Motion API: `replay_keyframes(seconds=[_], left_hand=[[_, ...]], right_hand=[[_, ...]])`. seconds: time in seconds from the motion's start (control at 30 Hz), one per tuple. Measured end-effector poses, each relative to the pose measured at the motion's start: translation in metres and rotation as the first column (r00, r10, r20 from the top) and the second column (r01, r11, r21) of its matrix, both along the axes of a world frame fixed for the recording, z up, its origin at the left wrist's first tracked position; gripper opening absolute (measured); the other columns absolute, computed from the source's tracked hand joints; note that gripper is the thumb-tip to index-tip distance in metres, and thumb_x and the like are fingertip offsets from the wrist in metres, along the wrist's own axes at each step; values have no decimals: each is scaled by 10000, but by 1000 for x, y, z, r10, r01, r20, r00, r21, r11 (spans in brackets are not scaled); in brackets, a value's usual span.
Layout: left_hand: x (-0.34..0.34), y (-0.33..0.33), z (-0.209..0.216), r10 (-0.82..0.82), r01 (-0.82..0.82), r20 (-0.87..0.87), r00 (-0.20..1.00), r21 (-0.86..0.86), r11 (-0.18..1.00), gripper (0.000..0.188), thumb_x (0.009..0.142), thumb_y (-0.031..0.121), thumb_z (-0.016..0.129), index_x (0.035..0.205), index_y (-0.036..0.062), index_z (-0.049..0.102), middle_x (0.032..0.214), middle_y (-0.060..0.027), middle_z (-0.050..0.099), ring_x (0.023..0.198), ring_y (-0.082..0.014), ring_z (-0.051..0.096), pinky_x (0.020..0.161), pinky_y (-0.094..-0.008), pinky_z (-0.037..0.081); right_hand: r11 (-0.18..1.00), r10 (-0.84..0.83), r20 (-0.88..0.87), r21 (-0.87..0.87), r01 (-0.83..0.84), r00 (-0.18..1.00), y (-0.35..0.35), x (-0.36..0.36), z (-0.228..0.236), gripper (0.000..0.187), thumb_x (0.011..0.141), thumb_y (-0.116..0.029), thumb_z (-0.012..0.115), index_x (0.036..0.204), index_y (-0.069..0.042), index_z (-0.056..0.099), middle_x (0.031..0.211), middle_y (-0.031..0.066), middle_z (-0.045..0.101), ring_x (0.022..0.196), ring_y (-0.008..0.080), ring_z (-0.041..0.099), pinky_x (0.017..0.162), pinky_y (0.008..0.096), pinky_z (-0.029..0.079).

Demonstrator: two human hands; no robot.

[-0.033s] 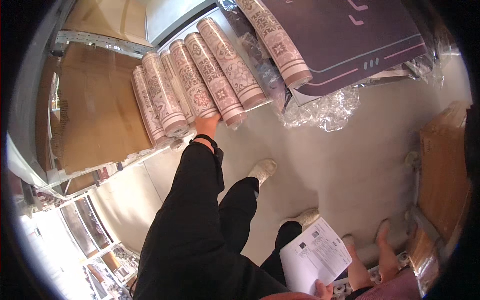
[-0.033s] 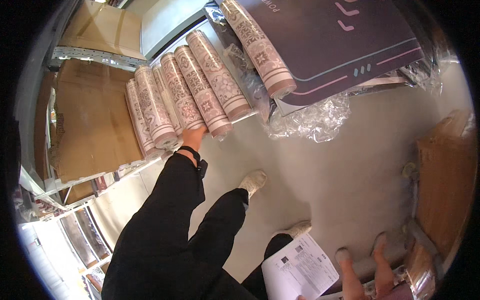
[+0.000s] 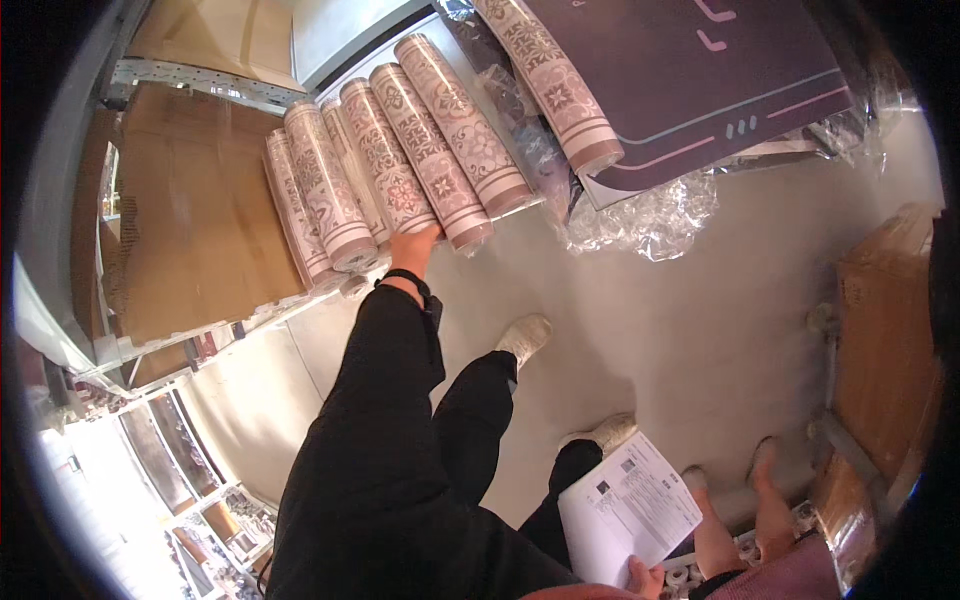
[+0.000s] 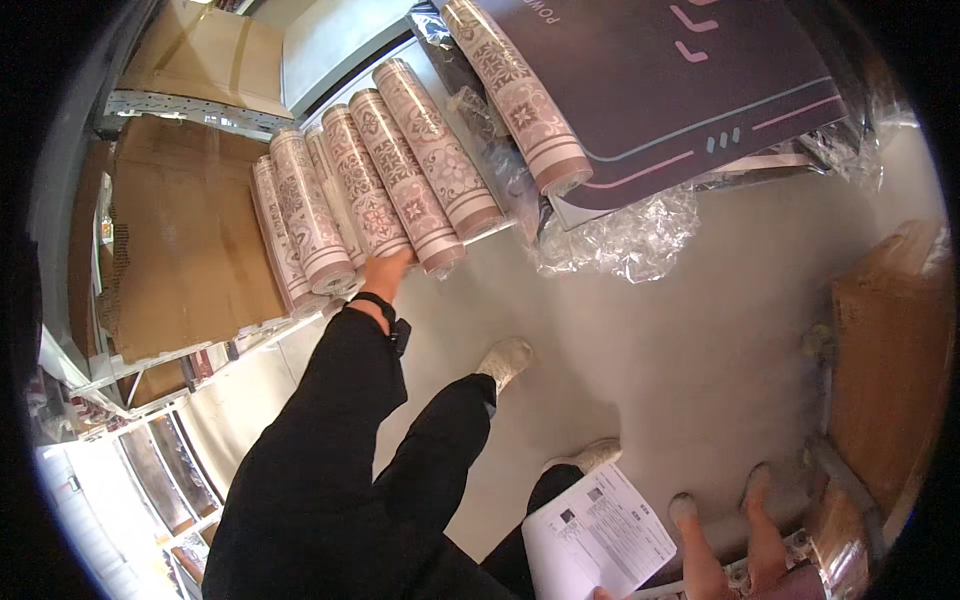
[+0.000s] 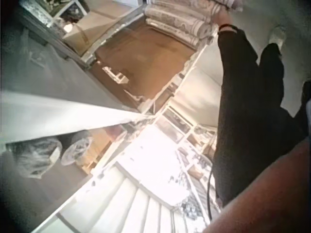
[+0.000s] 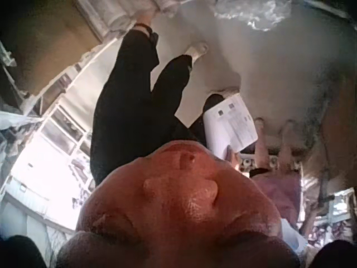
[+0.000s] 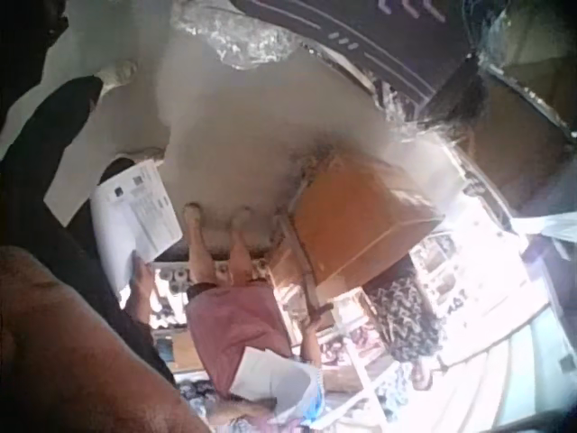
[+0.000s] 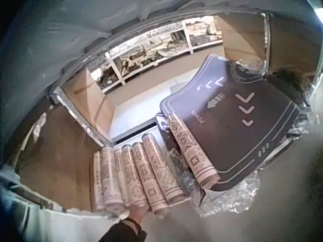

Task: Picking specific rolls of material from warehouse shelves according to a printed list.

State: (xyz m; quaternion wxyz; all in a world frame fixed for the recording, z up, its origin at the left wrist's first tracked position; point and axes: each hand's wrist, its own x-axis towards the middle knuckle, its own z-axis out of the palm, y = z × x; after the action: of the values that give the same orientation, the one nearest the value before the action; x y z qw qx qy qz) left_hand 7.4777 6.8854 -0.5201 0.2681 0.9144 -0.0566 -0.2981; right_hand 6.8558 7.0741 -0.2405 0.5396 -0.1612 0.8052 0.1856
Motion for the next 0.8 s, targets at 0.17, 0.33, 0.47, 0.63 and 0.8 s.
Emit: replay_keyframes(seconds=[0.17, 0.33, 0.47, 0.63, 0.8], left_hand=[[49, 31, 98, 189, -501, -745, 640, -218, 837, 499, 818, 414, 621, 1237, 164, 518, 1201, -75, 560, 1114, -291, 509, 930, -520, 368], [-15, 2, 278, 105, -549, -939, 326, -97, 830, 488, 841, 505, 544, 1173, 147, 544, 1200, -111, 555, 1093, -311, 503, 925, -511, 359], [-86, 48, 349, 15, -343, -914, 405, -137, 929, 446, 837, 404, 608, 1190, 149, 510, 1175, -106, 546, 1037, -290, 524, 729, -476, 454], [-178, 79, 474, -233, 94, -903, 362, -214, 972, 470, 881, 433, 502, 1231, 119, 503, 1158, -102, 587, 1051, -287, 564, 794, -501, 481], [-316, 36, 595, -585, 266, -806, 85, -548, 793, 447, 922, 318, 416, 1256, 25, 473, 1188, -174, 575, 1068, -310, 575, 844, -491, 490]], right_hand=[[727, -453, 339, -395, 562, 824, 10, 33, 37, 436, 751, -43, 581, 1170, 61, 518, 1039, 132, 624, 897, 238, 608, 833, 349, 467], [680, -412, 485, -400, 615, 771, -10, 53, 121, 459, 794, -43, 535, 1231, 78, 468, 1171, 161, 565, 1030, 255, 567, 918, 347, 423], [615, -410, 530, -440, 654, 742, 11, 28, 156, 413, 798, -41, 549, 1196, 64, 515, 1131, 133, 595, 1003, 244, 580, 896, 352, 443], [607, -312, 480, -563, 561, 820, 31, -8, 284, 394, 809, -24, 541, 1196, 50, 526, 1132, 114, 607, 1004, 219, 579, 897, 332, 444], [423, -350, 531, -645, 636, 771, 101, -41, 363, 390, 824, -20, 522, 1208, 51, 516, 1145, 123, 599, 1030, 207, 567, 908, 329, 435]])
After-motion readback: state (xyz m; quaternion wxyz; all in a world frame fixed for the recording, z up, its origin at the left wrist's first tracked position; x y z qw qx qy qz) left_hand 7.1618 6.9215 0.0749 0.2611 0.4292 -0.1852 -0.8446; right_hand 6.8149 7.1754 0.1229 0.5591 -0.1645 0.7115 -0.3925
